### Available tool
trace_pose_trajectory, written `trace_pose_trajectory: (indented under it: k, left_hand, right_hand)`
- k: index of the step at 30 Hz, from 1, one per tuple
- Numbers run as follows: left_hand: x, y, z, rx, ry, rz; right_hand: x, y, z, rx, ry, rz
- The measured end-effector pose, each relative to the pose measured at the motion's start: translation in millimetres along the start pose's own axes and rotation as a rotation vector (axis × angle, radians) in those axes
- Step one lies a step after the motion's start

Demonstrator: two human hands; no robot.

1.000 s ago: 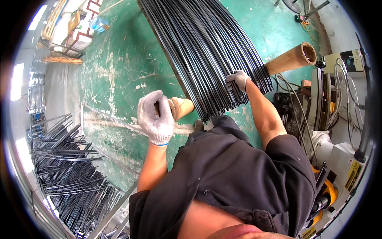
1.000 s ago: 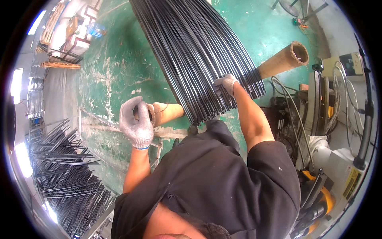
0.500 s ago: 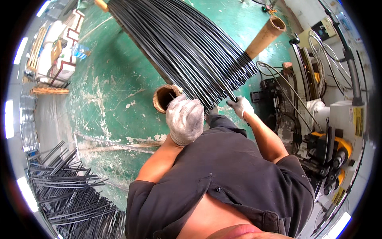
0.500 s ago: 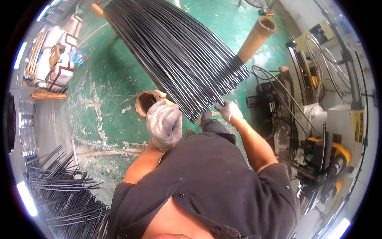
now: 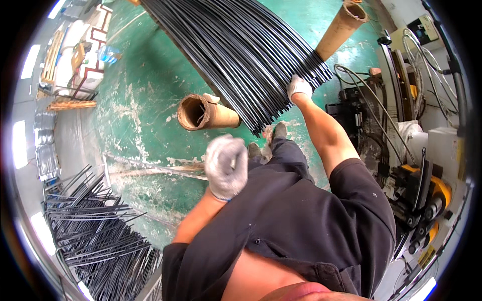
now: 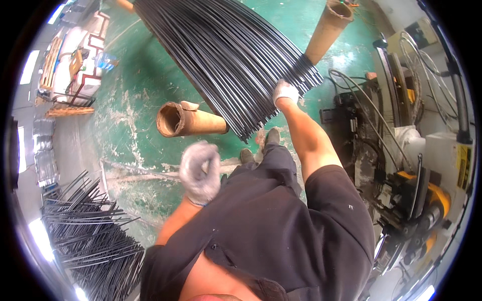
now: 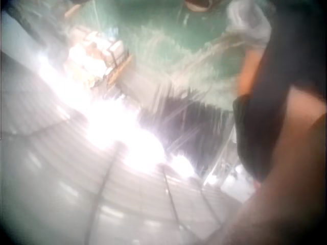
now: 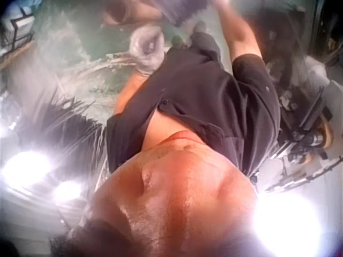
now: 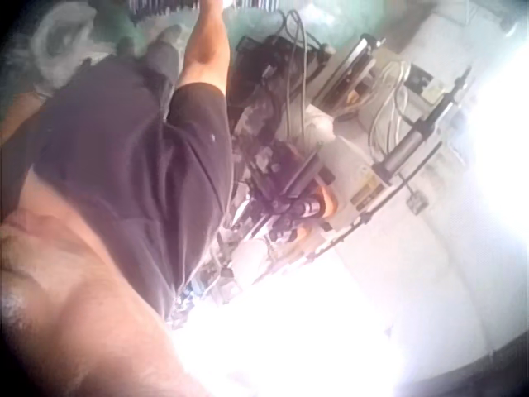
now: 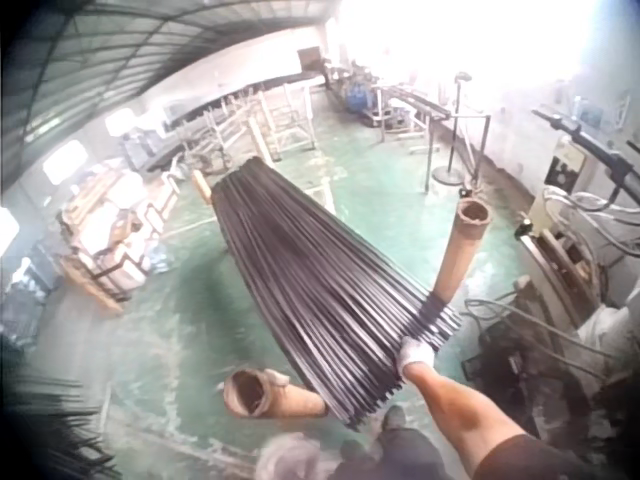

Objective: The person moves long black metal rods from a storage rack and feeds them into the rollers of a processing machine.

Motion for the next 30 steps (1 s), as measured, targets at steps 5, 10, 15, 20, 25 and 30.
trace_pose_trajectory:
  k: [5,10,15,20,25,30]
  left_hand:
    - [-0.8,-21.2,14.8,-0.167,0.264,-0.034]
    - [-17.8,-50.6,33.3,-0.129,0.74,0.209]
    - [-13.3,-95.7,26.8,-0.26,0.768,0.338]
    - [-26.3,-128.6,25.6,-0.382,0.817,0.357]
    - [-75.8,-185.0,12.8,-0.418,0.931,0.586]
    - [-177.0,-264.4,39.8,-0.334,1.027,0.436]
  right_hand:
    - [-6.8,-35.9,-23.2,-0.054,0.031,0.109]
    - [-9.4,-2.7,-24.6,-0.211,0.064,0.02]
    - [6.3,10.3,-31.0,-0.235,0.18,-0.1]
    - [24.8,58.6,36.0,-0.312,0.217,-0.25]
    - [124.8,87.5,169.0,-0.361,-0.002,-0.273]
    - [213.5,132.1,318.1,-0.251,-0.215,-0.109]
Point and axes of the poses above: each hand's wrist, its own z-axis away from the middle knuckle, its own y-axis out of the back of the hand, x = y × z, the point moved 3 cm from there along -z, towards the middle knuckle, and after that the axes turned 9 degrees about -z, right-handed, at the moved point
